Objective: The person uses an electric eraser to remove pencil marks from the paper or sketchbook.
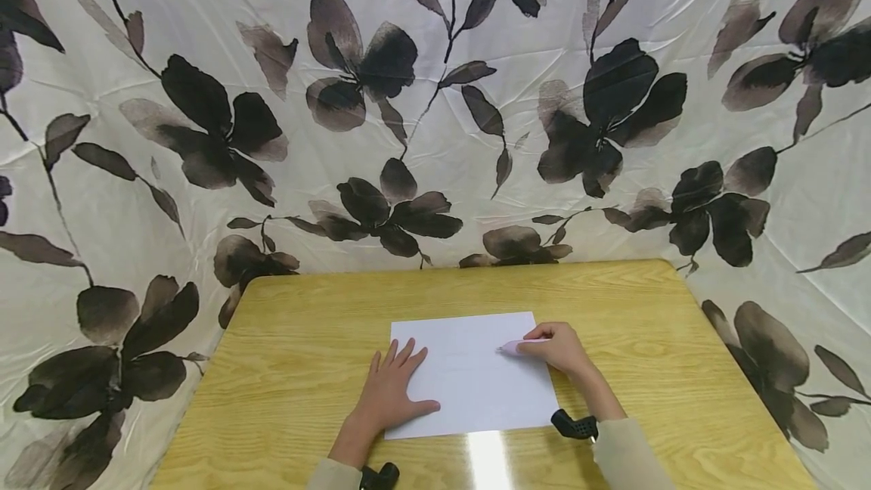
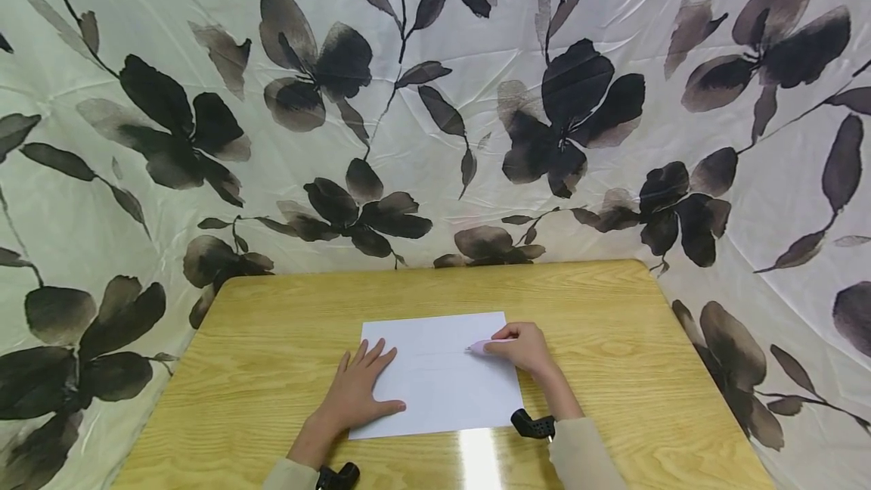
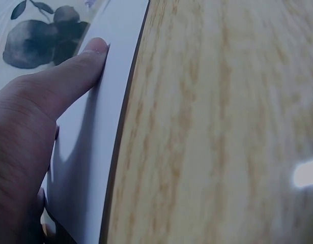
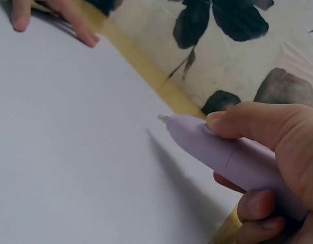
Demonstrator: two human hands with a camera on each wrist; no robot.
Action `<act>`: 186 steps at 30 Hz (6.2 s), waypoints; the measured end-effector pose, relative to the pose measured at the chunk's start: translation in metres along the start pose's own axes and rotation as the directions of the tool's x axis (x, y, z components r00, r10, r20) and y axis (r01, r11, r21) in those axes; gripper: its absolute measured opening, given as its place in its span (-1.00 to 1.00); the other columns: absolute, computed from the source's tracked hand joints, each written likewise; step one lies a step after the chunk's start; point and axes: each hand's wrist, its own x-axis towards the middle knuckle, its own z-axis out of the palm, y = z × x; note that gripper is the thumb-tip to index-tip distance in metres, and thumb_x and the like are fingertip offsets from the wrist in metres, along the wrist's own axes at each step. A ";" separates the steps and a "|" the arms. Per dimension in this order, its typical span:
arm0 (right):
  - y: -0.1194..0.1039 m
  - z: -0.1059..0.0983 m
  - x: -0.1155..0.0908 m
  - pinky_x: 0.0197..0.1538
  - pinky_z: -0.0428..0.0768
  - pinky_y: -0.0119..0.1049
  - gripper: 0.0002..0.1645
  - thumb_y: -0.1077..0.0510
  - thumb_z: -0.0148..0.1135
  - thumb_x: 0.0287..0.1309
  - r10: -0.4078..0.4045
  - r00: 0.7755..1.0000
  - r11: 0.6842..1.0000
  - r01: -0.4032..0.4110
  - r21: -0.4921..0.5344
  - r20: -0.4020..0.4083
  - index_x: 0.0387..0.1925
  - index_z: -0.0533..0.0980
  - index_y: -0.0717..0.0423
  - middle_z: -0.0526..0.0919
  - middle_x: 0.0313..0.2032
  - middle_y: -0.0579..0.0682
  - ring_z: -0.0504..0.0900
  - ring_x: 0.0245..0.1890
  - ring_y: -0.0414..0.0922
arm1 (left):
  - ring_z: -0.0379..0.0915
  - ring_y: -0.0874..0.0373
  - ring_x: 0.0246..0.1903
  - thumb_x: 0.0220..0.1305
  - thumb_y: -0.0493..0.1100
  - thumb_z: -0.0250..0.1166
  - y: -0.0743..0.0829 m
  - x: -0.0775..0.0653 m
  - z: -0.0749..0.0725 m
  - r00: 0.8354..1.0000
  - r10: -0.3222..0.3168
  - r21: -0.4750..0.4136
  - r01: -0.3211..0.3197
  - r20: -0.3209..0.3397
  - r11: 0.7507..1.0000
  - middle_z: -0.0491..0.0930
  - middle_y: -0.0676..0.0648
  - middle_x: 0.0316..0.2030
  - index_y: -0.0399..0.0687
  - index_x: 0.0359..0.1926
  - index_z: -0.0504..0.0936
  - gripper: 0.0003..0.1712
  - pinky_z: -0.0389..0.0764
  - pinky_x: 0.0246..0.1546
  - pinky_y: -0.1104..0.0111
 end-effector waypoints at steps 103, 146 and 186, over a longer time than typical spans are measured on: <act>0.004 0.005 0.005 -0.38 0.50 -0.30 -0.74 0.10 0.63 -0.26 0.015 1.000 0.999 -0.016 -0.041 -0.021 -0.56 0.68 0.11 0.64 -0.48 -0.03 0.53 -0.40 -0.09 | -0.16 -0.22 0.44 -0.14 0.63 0.22 -0.002 0.001 -0.001 1.000 0.011 -0.014 -0.011 -0.008 1.000 0.13 -0.10 0.45 0.11 0.43 0.31 0.18 -0.11 0.32 -0.23; 0.000 0.010 0.005 -0.41 0.49 -0.28 -0.76 0.10 0.61 -0.24 0.027 0.999 0.999 -0.028 -0.037 -0.027 -0.60 0.66 0.09 0.62 -0.49 -0.01 0.53 -0.43 -0.07 | -0.18 -0.22 0.44 -0.13 0.61 0.23 -0.002 0.000 -0.003 1.000 0.017 -0.032 -0.017 -0.006 0.999 0.11 -0.11 0.45 0.09 0.43 0.30 0.18 -0.15 0.32 -0.24; -0.005 0.007 0.002 -0.43 0.47 -0.29 -0.77 0.11 0.60 -0.25 0.040 0.998 0.996 -0.044 -0.078 -0.057 -0.61 0.66 0.09 0.63 -0.48 -0.02 0.52 -0.43 -0.08 | -0.18 -0.22 0.44 -0.13 0.61 0.24 0.001 0.000 -0.004 1.000 0.017 -0.028 -0.016 0.003 0.999 0.11 -0.12 0.46 0.09 0.44 0.29 0.19 -0.14 0.33 -0.22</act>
